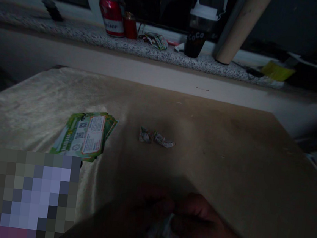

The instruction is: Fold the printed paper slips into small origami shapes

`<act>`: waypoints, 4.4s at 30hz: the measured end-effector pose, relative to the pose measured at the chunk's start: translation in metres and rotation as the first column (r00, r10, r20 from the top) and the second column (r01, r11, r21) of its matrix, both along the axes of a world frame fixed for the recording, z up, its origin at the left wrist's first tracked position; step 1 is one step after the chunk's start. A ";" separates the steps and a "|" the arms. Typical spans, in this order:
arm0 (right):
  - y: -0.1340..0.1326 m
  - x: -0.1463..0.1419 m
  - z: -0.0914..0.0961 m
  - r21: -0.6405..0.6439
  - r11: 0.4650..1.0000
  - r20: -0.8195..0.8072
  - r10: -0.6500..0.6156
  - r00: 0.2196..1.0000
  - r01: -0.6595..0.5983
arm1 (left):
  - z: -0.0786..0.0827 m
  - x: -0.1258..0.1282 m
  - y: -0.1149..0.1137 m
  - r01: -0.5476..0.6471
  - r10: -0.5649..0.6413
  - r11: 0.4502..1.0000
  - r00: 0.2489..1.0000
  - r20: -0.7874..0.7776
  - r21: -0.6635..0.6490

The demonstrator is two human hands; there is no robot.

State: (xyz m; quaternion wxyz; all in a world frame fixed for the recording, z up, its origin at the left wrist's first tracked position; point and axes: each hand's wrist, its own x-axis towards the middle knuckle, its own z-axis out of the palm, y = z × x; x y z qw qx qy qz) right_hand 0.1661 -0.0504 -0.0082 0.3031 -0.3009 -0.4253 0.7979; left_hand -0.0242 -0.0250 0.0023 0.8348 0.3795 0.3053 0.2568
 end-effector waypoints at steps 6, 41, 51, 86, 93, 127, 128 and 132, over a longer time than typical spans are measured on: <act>0.002 0.004 0.002 -0.015 0.992 -0.059 -0.127 0.990 0.126 | 0.009 -0.004 0.008 0.159 -0.154 0.981 0.987 -0.053 0.108; 0.002 0.004 0.015 0.347 0.937 0.245 -0.051 0.968 -0.038 | 0.009 -0.003 0.005 0.128 -0.128 0.991 0.992 0.013 0.032; 0.003 0.006 0.010 0.372 0.924 0.342 -0.225 0.913 0.088 | -0.002 -0.008 0.006 0.023 0.034 0.961 0.978 -0.203 0.274; 0.031 -0.003 0.002 0.486 0.701 0.337 -0.702 0.628 0.522 | -0.015 -0.001 0.033 -0.064 0.506 0.704 0.744 -0.437 0.707; 0.031 -0.002 -0.004 0.457 0.707 0.296 -0.693 0.658 0.540 | -0.014 0.000 0.032 -0.182 0.571 0.686 0.735 -0.366 0.705; 0.024 0.024 0.049 0.668 0.608 0.220 -0.712 0.667 0.429 | 0.024 -0.007 0.034 -0.105 0.442 0.775 0.795 -0.416 0.624; 0.025 0.026 0.057 0.713 0.609 0.258 -0.690 0.676 0.349 | 0.029 -0.006 0.035 -0.075 0.418 0.781 0.801 -0.429 0.620; 0.041 0.026 0.068 0.775 0.631 0.397 -0.542 0.741 0.046 | 0.040 -0.003 0.041 0.037 0.339 0.774 0.818 -0.464 0.632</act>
